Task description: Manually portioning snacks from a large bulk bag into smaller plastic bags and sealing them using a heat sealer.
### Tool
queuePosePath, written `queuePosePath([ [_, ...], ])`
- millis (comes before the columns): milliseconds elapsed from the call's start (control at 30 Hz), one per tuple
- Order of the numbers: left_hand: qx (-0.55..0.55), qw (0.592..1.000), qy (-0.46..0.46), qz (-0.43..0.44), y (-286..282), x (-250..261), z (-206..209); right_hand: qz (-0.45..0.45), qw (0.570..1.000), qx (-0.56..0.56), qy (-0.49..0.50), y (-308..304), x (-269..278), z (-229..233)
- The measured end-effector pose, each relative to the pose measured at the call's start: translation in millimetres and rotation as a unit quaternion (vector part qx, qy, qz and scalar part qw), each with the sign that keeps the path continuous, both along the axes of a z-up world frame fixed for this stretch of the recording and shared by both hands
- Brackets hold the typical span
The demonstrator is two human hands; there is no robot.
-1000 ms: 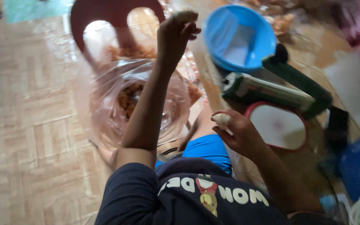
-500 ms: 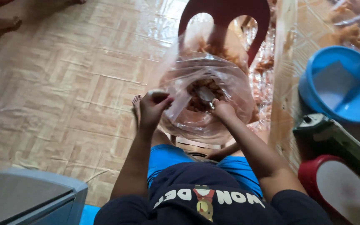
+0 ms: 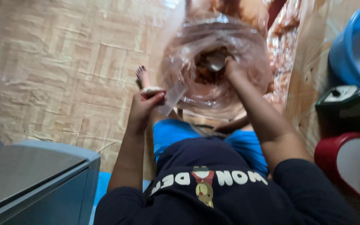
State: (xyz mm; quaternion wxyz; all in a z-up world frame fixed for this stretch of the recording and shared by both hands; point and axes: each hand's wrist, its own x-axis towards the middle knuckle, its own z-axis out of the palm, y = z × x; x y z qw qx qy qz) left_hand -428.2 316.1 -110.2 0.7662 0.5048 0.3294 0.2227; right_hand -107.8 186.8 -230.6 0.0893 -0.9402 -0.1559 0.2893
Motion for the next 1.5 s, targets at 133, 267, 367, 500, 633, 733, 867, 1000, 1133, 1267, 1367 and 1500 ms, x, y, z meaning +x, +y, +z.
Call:
queuePosePath([
  [133, -0.099, 0.994, -0.035, -0.003, 2.9, -3.2, -1.8, 0.149, 0.938, 0.038, -0.31, -9.9, 40.3, -48.9],
  [267, -0.129, 0.987, -0.1, 0.002, 4.3, -5.1, 1.7, 0.25, 0.776, -0.103, -0.57, -10.2, 37.6, -52.9],
  [367, -0.131, 0.987, -0.098, 0.001, 4.2, -4.9, 4.2, 0.348, 0.798, -0.015, -0.491, -18.6, 23.7, -33.3],
  [500, -0.084, 0.995, -0.045, 0.0, 3.0, -2.4, 10.1, 0.429, 0.85, -0.08, -0.296, -20.6, 15.5, 16.2],
  [633, -0.032, 0.999, -0.018, 0.003, -1.6, 2.2, 13.1, 0.395, 0.846, -0.069, -0.352, -16.3, 5.8, 10.2],
  [733, -0.008, 0.999, -0.034, 0.001, -4.6, 5.8, 12.2, 0.429, 0.841, -0.05, -0.325, -23.8, 6.4, 13.1],
  [867, 0.01, 1.0, -0.016, -0.006, -5.2, 10.4, 10.5, 0.479, 0.834, -0.045, -0.269, -26.7, 7.0, 35.0],
  [1000, 0.031, 0.999, -0.017, 0.003, -9.8, 12.3, 14.5, 0.283, 0.943, -0.054, -0.164, -10.4, -25.9, 40.1],
  [1133, 0.044, 0.999, -0.016, -0.007, -9.6, 8.1, 10.9, 0.085, 0.994, 0.025, 0.069, -19.3, -12.6, 42.3],
  [1267, 0.048, 0.999, -0.013, 0.002, -9.6, 10.0, 10.6, 0.153, 0.982, 0.109, 0.026, -11.2, -33.7, 67.3],
  [1367, 0.068, 0.998, -0.015, 0.001, -14.3, 12.0, 16.9, 0.113, 0.977, 0.179, 0.021, -11.8, -36.6, 28.2],
  [1500, 0.1, 0.995, -0.009, -0.012, -14.6, 9.8, 22.6, -0.104, 0.95, 0.188, 0.226, -19.3, -35.0, 47.6],
])
